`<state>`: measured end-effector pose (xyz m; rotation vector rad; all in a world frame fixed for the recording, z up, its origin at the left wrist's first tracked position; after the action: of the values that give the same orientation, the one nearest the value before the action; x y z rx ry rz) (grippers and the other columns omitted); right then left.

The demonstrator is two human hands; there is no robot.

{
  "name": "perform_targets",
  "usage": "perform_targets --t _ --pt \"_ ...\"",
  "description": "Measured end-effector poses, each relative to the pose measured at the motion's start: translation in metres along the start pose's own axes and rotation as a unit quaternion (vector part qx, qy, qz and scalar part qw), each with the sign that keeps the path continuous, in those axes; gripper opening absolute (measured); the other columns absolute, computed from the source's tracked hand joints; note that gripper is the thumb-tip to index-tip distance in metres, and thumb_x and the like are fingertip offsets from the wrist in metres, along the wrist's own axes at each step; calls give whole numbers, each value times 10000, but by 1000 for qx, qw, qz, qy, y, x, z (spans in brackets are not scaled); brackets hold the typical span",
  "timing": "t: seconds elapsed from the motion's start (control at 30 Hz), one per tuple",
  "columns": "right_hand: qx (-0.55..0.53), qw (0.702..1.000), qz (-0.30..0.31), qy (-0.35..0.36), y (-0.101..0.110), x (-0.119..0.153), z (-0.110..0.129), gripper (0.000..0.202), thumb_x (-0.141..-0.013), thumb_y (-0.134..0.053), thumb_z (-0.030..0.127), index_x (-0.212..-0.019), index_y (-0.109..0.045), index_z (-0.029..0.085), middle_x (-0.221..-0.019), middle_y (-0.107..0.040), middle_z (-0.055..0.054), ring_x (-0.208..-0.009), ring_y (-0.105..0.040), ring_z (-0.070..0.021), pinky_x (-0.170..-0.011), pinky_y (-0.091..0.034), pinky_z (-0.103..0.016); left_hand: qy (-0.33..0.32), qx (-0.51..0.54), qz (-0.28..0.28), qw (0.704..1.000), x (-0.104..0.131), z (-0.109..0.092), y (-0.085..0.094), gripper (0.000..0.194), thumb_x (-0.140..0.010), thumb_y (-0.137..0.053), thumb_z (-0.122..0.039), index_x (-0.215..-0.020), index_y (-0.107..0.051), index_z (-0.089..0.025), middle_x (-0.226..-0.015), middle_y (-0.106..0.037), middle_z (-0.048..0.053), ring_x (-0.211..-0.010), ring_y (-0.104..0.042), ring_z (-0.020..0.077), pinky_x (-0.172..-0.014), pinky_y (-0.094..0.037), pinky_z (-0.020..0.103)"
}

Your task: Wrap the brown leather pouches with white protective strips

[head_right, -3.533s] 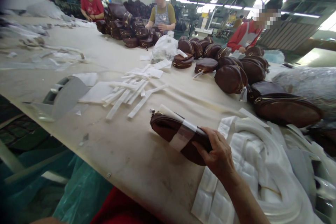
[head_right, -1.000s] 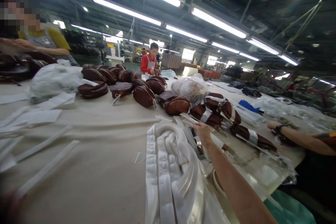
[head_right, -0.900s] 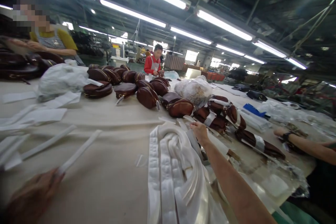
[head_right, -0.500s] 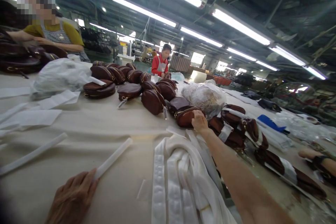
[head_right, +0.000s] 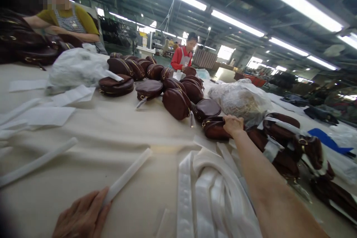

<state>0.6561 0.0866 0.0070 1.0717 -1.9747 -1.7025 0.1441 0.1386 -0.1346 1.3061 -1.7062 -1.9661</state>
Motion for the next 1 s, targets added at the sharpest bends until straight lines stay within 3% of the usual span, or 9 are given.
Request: perform_targets --t 0.23,0.47,0.53,0.6,0.67,0.73,0.8,0.9,1.0 --pt "31 988 -109 105 50 60 17 235 -688 -463 35 -776 -655 136 -808 -657 -137 -784 -546 -233 -691 -315 -339 13 31 -11 999 -4 -3 5 294 -907 -362 -217 -1067 -607 -182 -945 -639 78 -874 -575 223 -748 -414 340" --pt "-1 928 -243 283 139 146 68 242 -767 -431 50 -727 -623 191 -756 -626 -59 -790 -533 -187 -780 -341 -337 121 160 28 979 -6 4 17 241 -878 -419 -208 -994 -625 -161 -929 -630 99 -879 -581 247 -796 -464 384" --pt "-15 878 -290 380 164 190 93 236 -822 -434 75 -738 -611 207 -773 -630 -32 -814 -546 -160 -809 -349 -320 151 205 14 967 -7 5 26 201 -850 -452 -200 -928 -634 -160 -887 -626 94 -861 -585 245 -810 -481 390" --pt "-38 801 -346 486 180 242 118 243 -880 -425 90 -754 -594 211 -789 -639 -13 -836 -563 -135 -823 -366 -302 167 223 6 960 -5 10 32 178 -829 -481 -200 -908 -636 -169 -864 -623 76 -859 -592 230 -814 -498 374" --pt "-74 727 -379 567 185 292 140 251 -910 -418 91 -751 -578 202 -819 -657 -11 -867 -583 -128 -834 -396 -297 181 235 4 955 0 22 35 201 -809 -518 -214 -969 -632 -167 -889 -629 64 -866 -607 205 -805 -518 336" --pt "-121 683 -368 619 181 333 158 262 -915 -410 79 -747 -577 193 -844 -671 -10 -891 -606 -132 -855 -427 -301 193 245 2 950 11 42 41 294 -812 -533 -240 -1085 -599 -151 -975 -634 74 -861 -626 181 -793 -533 309" --pt "-173 641 -344 664 175 366 169 275 -916 -394 69 -762 -590 186 -849 -678 -11 -900 -629 -139 -892 -452 -309 203 246 -8 948 25 65 55 367 -837 -511 -266 -1173 -554 -124 -1075 -621 113 -913 -629 193 -825 -533 331" --pt "-230 606 -308 696 171 393 173 259 -912 -402 67 -805 -613 172 -844 -683 -28 -934 -651 -154 -954 -474 -317 182 246 -29 952 40 81 98 410 -879 -462 -293 -1237 -517 -100 -1206 -573 168 -1113 -559 248 -950 -477 414" --pt "-258 618 -257 696 174 393 168 217 -909 -426 65 -862 -617 156 -875 -697 -59 -1047 -631 -181 -986 -486 -336 34 281 -21 959 35 53 149 447 -851 -574 -369 -1268 -516 -219 -1321 -527 82 -1263 -446 222 -1062 -389 384"
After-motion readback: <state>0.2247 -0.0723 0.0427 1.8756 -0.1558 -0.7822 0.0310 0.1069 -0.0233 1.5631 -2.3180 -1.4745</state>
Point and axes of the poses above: each hand's wrist, its own x-axis away from the middle knuckle, its own y-axis out of the back of the hand, z = x × y, the point moved 5 cm from there along -x, towards the middle knuckle
